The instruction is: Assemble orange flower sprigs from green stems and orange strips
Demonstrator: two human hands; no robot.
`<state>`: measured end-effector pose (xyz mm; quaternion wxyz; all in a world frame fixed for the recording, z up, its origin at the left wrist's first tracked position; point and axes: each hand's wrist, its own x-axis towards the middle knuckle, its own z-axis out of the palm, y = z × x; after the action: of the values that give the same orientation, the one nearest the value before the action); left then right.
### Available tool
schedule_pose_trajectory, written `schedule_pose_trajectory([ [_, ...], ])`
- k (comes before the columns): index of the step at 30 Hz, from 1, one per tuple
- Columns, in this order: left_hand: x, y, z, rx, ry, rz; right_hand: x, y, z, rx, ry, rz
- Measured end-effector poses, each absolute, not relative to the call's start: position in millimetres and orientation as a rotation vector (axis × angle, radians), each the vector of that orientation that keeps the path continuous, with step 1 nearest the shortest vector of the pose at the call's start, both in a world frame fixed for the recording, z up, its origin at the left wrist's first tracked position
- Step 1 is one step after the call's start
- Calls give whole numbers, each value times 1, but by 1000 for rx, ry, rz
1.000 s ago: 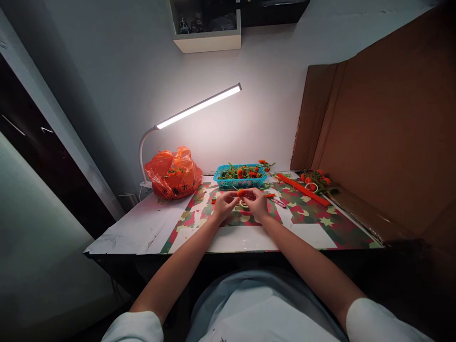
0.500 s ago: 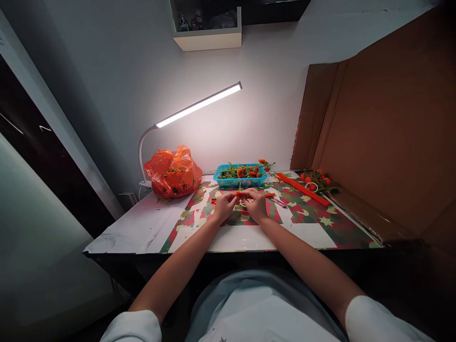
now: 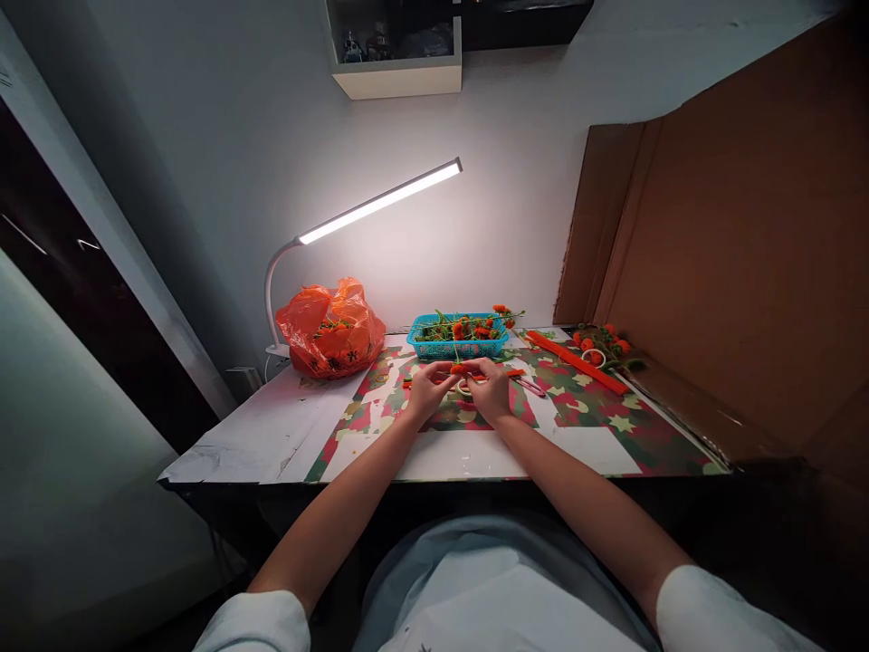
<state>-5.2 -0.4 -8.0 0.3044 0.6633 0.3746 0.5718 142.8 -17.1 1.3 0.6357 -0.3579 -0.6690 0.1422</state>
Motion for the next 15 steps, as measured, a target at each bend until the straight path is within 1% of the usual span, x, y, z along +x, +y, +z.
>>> schedule_pose_trajectory([
  [8,-7,-7,-5,1870,1069,1658,143,-19,3,-779,-1601,312],
  [15,-5,-11,-1,1965,1058,1625,143,-20,3,-820,-1555,345],
])
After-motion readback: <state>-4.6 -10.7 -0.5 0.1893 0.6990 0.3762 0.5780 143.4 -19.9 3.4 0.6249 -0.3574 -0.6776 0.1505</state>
